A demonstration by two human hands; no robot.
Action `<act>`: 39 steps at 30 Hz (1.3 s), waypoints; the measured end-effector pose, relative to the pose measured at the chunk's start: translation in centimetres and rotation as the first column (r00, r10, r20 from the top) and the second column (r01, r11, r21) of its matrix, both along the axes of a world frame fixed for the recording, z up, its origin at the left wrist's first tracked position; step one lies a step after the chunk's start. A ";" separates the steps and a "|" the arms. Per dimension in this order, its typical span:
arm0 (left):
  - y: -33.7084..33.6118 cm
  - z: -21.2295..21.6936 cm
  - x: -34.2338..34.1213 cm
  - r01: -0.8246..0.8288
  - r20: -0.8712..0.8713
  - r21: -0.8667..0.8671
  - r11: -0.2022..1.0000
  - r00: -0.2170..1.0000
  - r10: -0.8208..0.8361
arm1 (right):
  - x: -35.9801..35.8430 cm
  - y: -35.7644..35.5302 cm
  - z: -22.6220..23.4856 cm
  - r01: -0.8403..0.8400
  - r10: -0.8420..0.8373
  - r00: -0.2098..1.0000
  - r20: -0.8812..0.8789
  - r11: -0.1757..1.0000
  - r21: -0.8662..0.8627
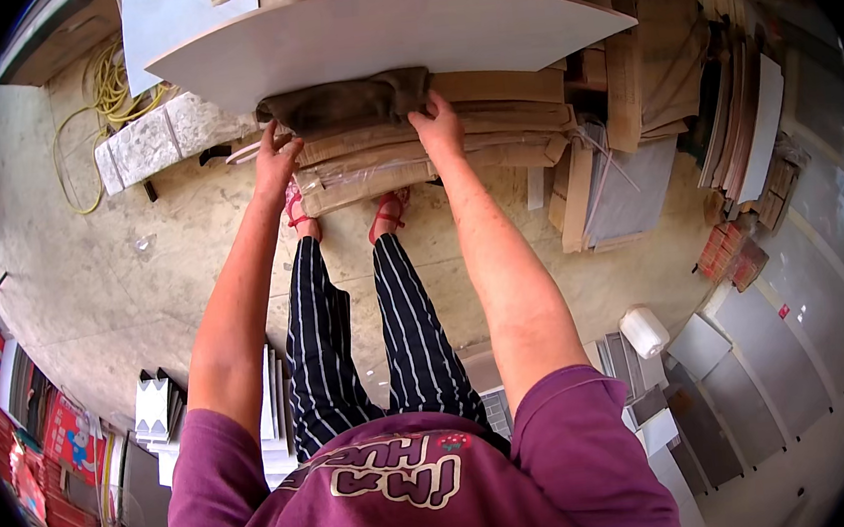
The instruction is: The person wipes several rectangular panels and boards with a cloth, handling them individually and wiping along their surfaces and edges.
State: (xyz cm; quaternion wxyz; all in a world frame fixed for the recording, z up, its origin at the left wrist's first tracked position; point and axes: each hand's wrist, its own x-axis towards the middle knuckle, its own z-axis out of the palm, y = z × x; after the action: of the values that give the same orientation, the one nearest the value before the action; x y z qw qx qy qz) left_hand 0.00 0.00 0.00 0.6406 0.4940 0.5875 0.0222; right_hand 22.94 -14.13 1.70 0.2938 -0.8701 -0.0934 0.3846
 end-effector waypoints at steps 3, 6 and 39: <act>0.4 0.7 1.2 -0.165 0.012 -0.174 0.971 0.985 0.170 | 0.6 -0.2 -1.4 -0.009 0.006 1.000 -0.031 0.995 -0.101; 0.5 -0.3 2.0 -0.251 0.019 -0.253 0.934 0.964 0.264 | 0.7 0.2 -3.3 -0.058 0.058 0.998 -0.005 0.986 -0.156; -5.3 4.8 21.1 0.020 0.353 -0.017 1.000 0.935 -0.013 | 22.6 -12.6 9.1 0.382 -0.524 0.782 0.337 0.831 0.404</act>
State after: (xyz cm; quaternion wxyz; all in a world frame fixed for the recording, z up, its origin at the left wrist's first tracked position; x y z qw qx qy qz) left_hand 21.14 -5.28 4.79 0.7409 0.4803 0.4589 0.0989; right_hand 45.56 -26.75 10.81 0.4842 -0.8715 -0.0015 0.0778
